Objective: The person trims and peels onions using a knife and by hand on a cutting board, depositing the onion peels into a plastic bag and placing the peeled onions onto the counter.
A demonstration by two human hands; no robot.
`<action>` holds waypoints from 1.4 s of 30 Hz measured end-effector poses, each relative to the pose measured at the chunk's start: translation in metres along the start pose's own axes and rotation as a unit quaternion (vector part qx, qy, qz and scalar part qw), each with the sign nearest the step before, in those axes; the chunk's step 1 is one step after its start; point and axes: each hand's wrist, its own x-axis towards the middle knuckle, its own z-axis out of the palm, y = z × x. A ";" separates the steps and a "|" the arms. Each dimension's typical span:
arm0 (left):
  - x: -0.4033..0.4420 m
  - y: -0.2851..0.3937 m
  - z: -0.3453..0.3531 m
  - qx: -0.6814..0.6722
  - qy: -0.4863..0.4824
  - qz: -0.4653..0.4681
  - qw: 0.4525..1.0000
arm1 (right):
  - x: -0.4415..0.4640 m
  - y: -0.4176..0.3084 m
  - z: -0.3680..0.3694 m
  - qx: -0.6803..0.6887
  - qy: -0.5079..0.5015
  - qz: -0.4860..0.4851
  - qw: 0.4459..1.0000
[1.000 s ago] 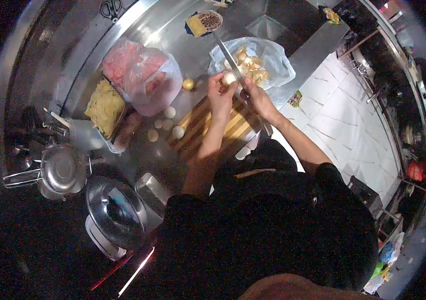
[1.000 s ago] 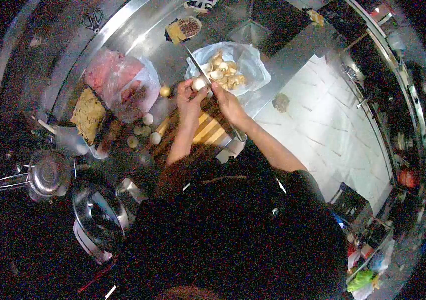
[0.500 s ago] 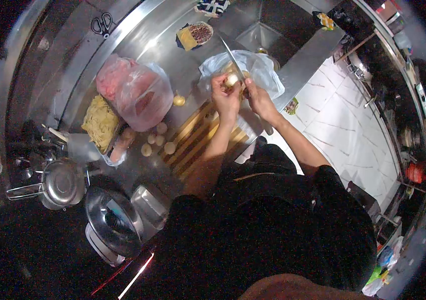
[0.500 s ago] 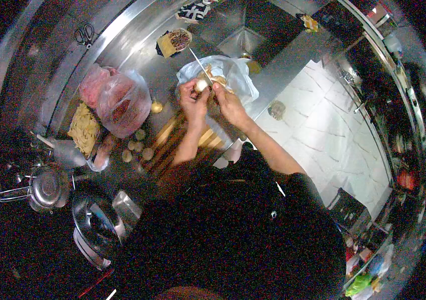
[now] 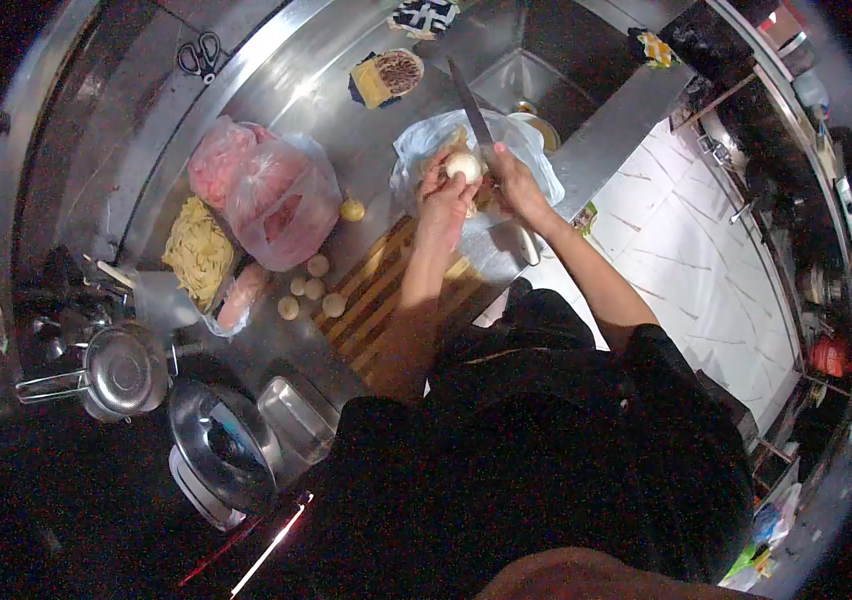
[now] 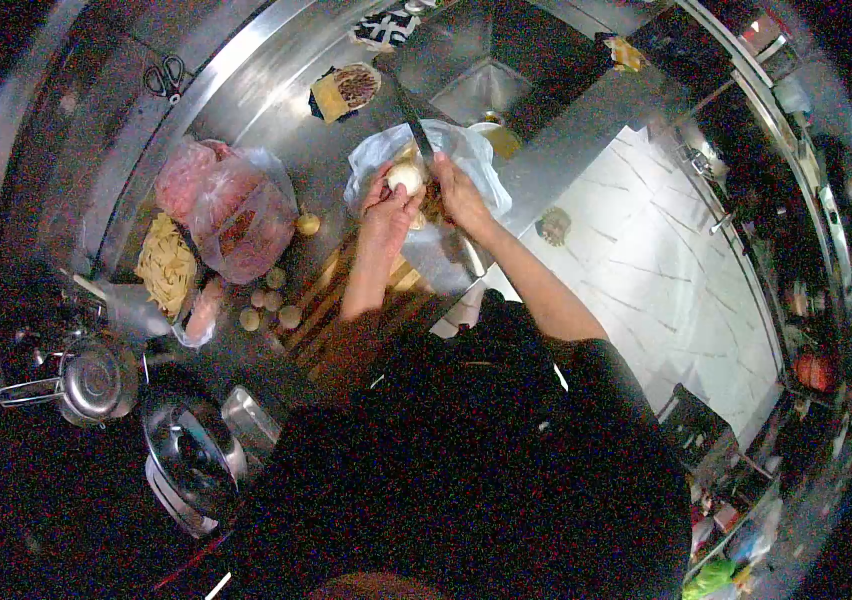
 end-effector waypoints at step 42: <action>0.009 0.020 0.000 0.070 0.038 -0.016 0.997 | -0.010 -0.013 0.012 -0.060 -0.040 -0.065 0.995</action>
